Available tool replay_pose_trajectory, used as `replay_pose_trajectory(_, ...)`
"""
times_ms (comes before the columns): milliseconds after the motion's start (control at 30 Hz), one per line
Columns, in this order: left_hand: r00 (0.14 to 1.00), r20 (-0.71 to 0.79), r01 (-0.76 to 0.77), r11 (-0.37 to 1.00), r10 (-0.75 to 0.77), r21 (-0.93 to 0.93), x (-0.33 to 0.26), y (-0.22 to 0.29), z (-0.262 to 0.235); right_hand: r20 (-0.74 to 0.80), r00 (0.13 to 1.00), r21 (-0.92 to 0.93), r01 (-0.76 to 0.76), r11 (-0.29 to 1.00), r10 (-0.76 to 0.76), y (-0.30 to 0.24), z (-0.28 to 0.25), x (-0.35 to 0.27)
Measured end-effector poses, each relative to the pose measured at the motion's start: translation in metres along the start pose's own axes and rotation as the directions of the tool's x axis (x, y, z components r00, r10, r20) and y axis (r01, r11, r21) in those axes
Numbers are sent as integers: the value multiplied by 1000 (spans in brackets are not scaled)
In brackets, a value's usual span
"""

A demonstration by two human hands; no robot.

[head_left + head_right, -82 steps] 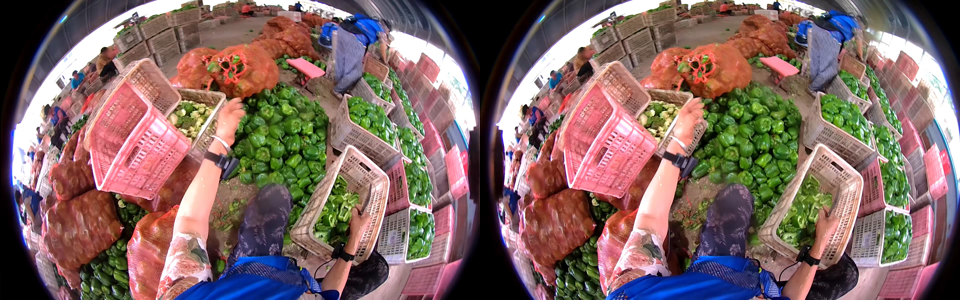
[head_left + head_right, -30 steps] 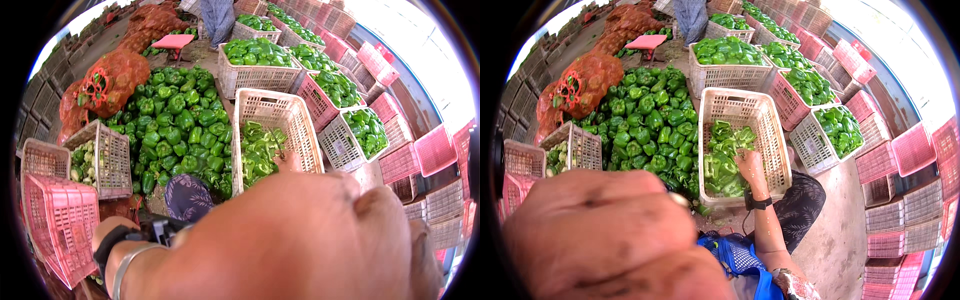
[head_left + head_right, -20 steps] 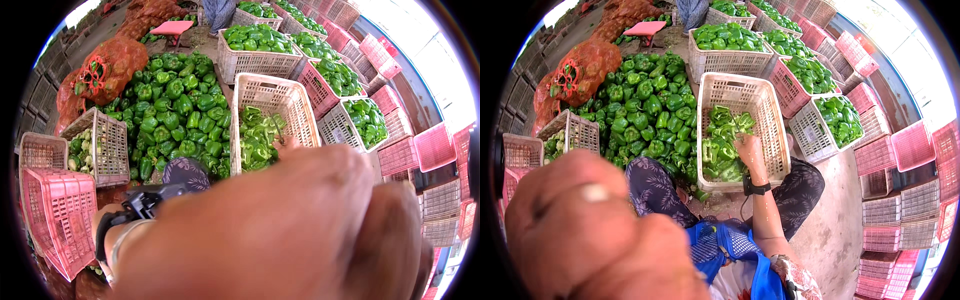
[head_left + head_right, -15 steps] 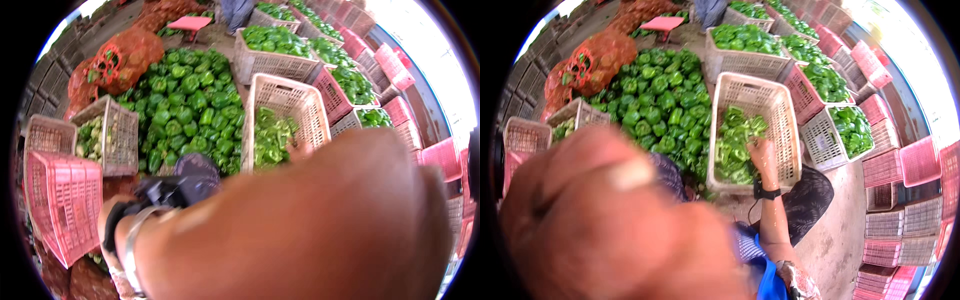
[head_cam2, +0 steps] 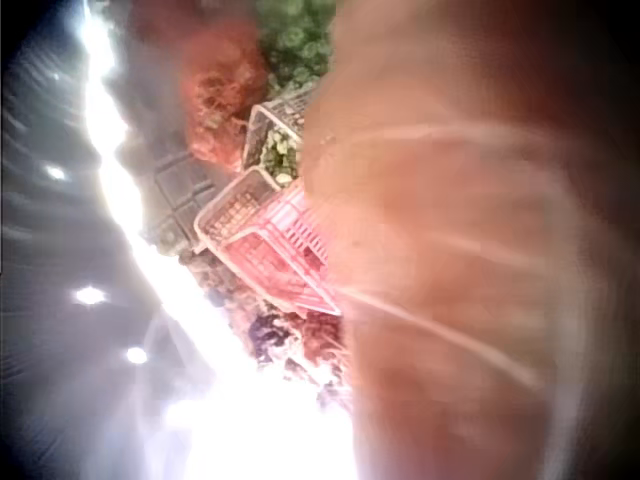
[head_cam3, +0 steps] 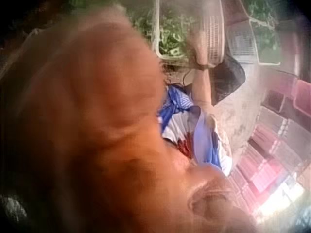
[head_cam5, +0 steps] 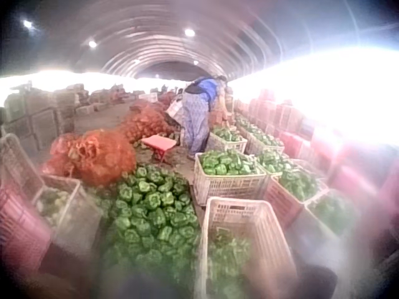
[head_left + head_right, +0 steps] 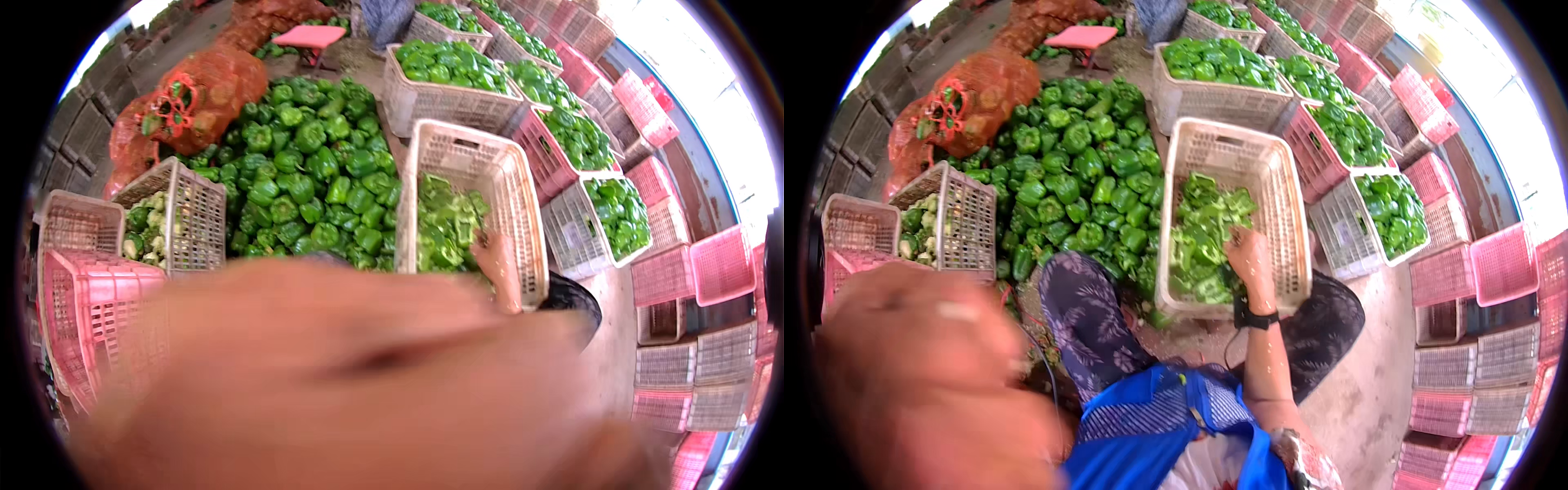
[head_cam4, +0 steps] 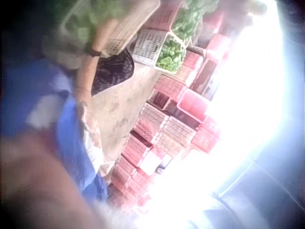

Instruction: The person sorts green bell peppers from a pile on the floor into plastic crates, using a knife to trim and cut some of the peppers.

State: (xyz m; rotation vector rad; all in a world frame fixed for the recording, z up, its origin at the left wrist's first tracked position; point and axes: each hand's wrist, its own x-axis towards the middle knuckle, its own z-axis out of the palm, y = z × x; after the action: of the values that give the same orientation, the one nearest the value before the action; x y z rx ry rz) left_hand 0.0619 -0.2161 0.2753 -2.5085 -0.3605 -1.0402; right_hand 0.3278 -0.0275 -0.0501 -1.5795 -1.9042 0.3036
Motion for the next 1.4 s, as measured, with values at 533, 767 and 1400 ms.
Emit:
replay_pose_trajectory(533,10,-58,995,15,-998,-95,-474,-237,280,113,992,-9,-50,999,51,-16,-2,8)
replay_pose_trajectory(767,-322,86,908,-282,-943,310,-488,-315,416,58,987,-50,-146,988,149,-14,0,21)
replay_pose_trajectory(1400,-7,548,-105,-545,-836,-832,-393,-256,316,42,997,321,-80,944,71,-48,24,26)
